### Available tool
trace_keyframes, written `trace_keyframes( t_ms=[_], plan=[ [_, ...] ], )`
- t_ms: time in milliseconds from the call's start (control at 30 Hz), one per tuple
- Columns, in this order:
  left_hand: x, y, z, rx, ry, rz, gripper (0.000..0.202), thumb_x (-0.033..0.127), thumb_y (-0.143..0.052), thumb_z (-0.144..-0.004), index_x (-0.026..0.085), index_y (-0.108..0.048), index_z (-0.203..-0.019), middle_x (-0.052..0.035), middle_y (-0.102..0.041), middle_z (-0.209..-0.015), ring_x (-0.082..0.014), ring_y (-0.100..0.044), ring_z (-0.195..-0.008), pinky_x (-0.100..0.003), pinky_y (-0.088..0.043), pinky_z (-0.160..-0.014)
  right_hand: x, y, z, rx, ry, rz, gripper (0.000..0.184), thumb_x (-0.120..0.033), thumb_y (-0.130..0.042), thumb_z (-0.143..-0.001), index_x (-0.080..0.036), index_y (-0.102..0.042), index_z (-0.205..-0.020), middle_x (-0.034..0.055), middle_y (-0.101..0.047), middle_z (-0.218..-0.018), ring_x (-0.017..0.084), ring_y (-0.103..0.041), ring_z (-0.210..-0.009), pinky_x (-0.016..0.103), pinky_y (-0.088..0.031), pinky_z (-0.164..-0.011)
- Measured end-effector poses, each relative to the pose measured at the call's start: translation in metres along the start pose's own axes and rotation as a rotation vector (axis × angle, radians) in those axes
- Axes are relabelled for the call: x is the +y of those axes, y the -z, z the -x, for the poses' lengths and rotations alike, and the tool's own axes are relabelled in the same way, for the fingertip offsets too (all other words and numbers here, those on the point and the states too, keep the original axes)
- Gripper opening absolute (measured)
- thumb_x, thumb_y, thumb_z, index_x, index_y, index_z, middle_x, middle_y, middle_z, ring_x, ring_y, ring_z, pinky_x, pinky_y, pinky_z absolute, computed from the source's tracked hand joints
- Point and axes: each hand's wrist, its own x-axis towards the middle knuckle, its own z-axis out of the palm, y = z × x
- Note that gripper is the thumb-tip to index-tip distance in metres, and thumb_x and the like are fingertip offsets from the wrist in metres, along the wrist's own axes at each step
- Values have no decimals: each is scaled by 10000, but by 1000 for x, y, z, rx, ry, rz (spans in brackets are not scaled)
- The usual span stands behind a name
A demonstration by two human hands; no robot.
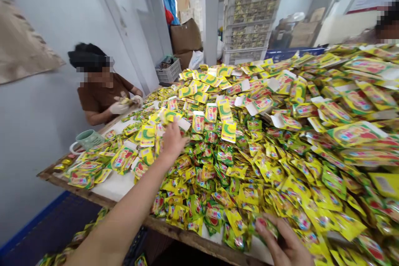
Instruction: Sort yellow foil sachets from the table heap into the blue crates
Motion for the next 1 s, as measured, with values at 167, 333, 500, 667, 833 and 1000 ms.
trace_keyframes(
  t_ms=[167, 333, 500, 667, 833, 1000],
  plan=[
    [24, -1, 106, -304, -413, 311, 849, 337, -768, -679, 215, -335, -1400, -112, -567, -1171, -298, -542, -1071, -418, -417, -947, -77, -5, 2, 269, 30, -151, 415, -492, -678, -727, -212, -674, -1035, 43, -709, -805, 189, -609, -612, 286, -504, -549],
    [47, -27, 180, -445, -350, 411, 833, 269, -746, -689, 221, -319, -1403, -107, -521, -1170, -298, -518, -1088, -433, -437, -931, -93, -26, -3, 62, 360, -12, 153, -307, -599, -841, -217, -664, -947, 69, -687, -910, 220, -634, -846, 330, -502, -773],
    [57, -41, 199, -381, -314, 392, 828, 128, -667, -712, 228, -268, -1430, -102, -506, -1146, -302, -485, -1099, -451, -408, -939, -80, -24, -6, -266, 403, 344, 183, -128, -513, -833, -208, -677, -852, 60, -642, -818, 204, -607, -796, 307, -474, -711],
    [53, -35, 201, -462, -201, 719, 472, 183, -646, -752, 191, -510, -1203, -81, -523, -1071, -251, -514, -1036, -374, -427, -899, -90, -20, -10, -368, 412, 469, 233, -21, -511, -754, -189, -640, -852, 57, -627, -825, 206, -595, -813, 299, -452, -704],
    [28, -25, 185, -686, 2, 1097, 158, 282, -651, -776, 166, -598, -870, -11, -569, -836, -185, -533, -845, -280, -426, -780, -97, -20, -10, -326, 445, 162, 167, -175, -612, -828, -225, -616, -987, 41, -671, -916, 188, -629, -824, 296, -492, -722],
    [12, -23, 186, -761, 81, 1301, 224, 278, -698, -743, 150, -620, -910, 0, -605, -833, -160, -531, -815, -245, -408, -750, -97, -35, -4, -338, 614, 198, 137, -247, -598, -867, -216, -709, -794, 99, -651, -992, 250, -561, -961, 409, -477, -824]
  ],
)
